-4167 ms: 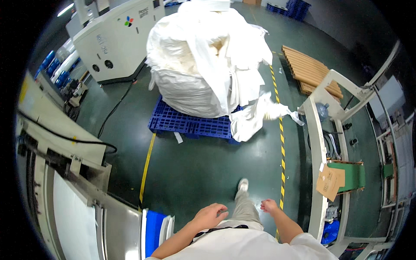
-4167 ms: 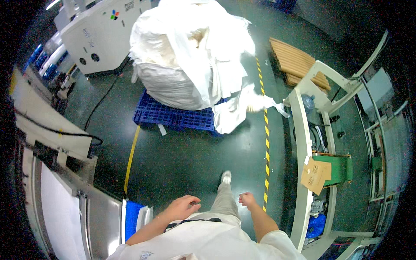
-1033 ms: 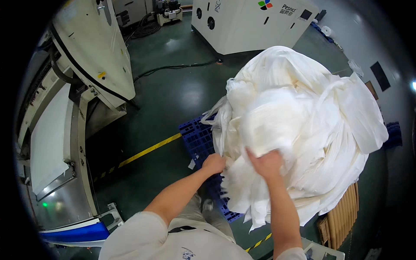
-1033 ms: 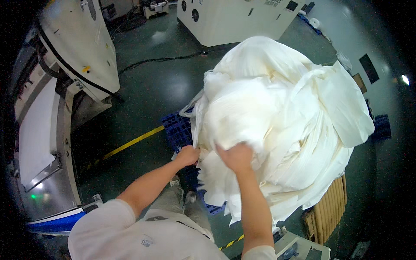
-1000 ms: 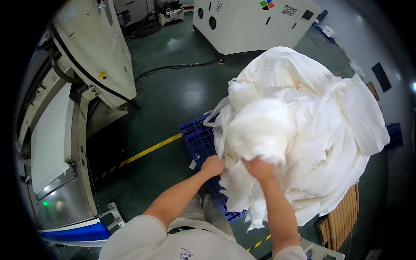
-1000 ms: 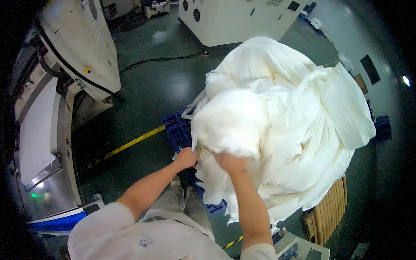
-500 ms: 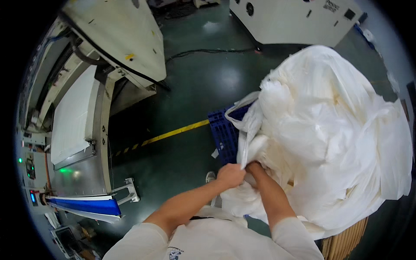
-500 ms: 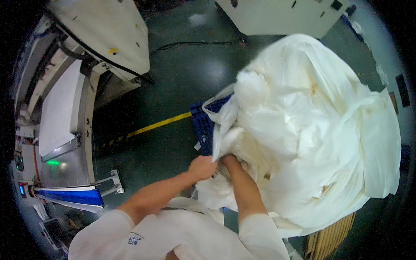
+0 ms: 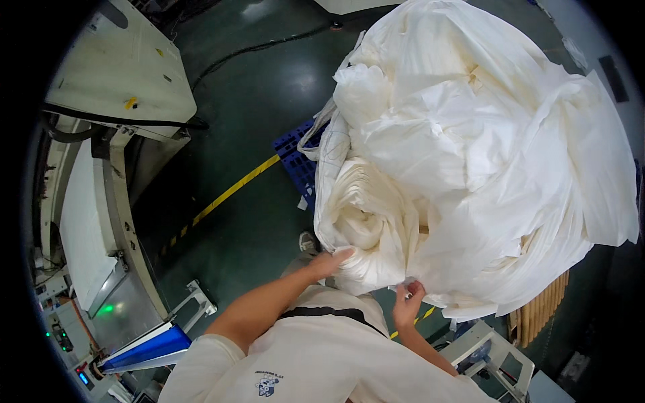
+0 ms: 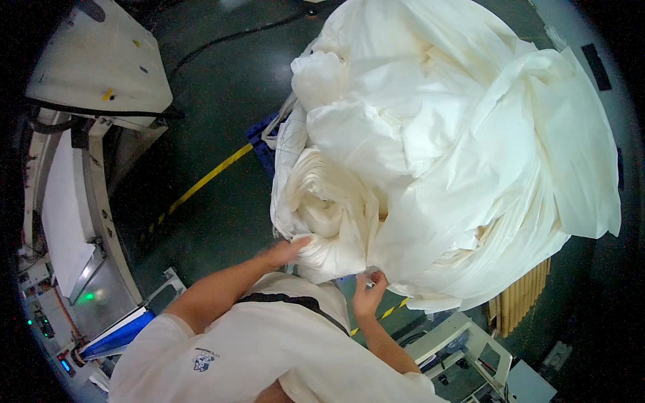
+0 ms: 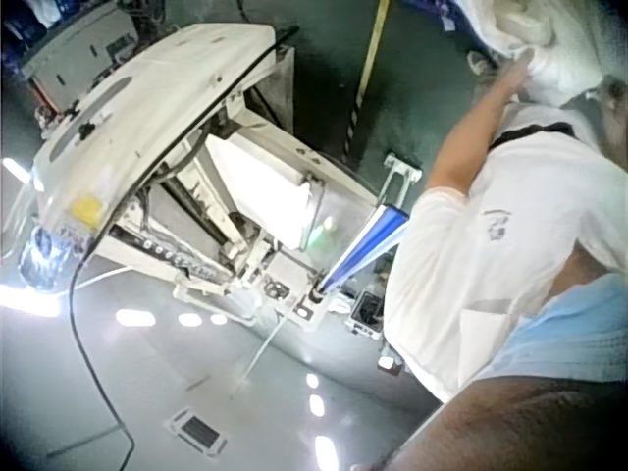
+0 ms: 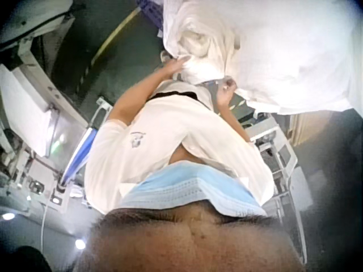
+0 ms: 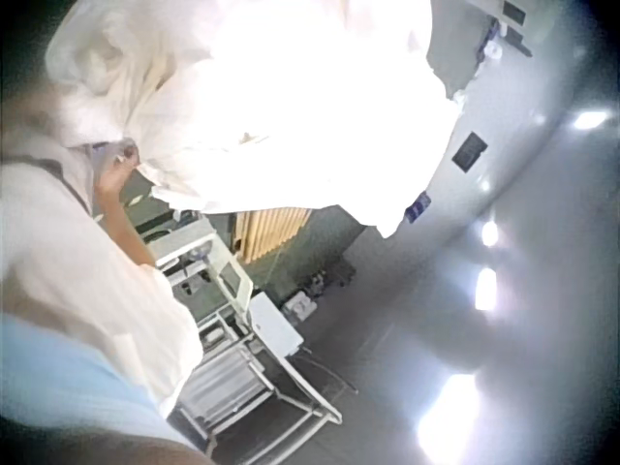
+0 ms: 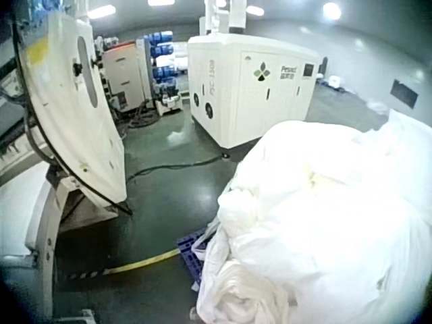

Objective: The person handles large white fabric sheets on a metal table in a factory setting. They fold the fabric, pick up a piece of white material from a blue crate, and repeatedly smooth and align the fabric sheets on the table surface.

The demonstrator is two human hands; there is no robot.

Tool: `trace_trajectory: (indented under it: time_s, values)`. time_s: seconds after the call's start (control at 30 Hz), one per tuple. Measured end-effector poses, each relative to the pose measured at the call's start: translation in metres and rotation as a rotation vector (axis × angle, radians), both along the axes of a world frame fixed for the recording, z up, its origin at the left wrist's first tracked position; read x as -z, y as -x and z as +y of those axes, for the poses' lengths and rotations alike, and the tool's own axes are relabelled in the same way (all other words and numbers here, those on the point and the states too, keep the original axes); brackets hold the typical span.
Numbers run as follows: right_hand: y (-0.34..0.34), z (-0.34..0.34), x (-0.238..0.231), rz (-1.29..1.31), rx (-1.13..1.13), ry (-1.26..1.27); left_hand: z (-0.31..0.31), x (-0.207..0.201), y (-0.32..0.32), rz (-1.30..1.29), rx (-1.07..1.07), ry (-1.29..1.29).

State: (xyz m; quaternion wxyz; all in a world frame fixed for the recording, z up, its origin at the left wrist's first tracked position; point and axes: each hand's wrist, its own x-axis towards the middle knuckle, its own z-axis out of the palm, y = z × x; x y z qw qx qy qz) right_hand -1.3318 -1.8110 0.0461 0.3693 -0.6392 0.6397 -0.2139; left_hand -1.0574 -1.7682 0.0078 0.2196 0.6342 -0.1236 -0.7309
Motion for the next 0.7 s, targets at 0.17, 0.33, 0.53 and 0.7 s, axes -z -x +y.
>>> trace_trajectory:
  time_s: [0.17,0.33,0.53,0.7]
  values:
    - [-0.018,-0.004,-0.005,-0.457,0.244,-0.597,-0.021,-0.058,0.027,0.721,-0.356,-0.09]
    - [-0.07,0.013,-0.095,-0.773,-0.139,-0.638,-0.045,-0.098,0.016,0.598,-0.179,0.07]
    - [-0.125,-0.086,-0.016,0.34,-0.303,-0.134,-0.025,-0.117,-0.025,-0.921,0.261,0.792]
    - [-0.15,-0.167,0.039,0.716,-0.889,0.118,0.036,-0.095,-0.053,-0.788,0.182,0.678]
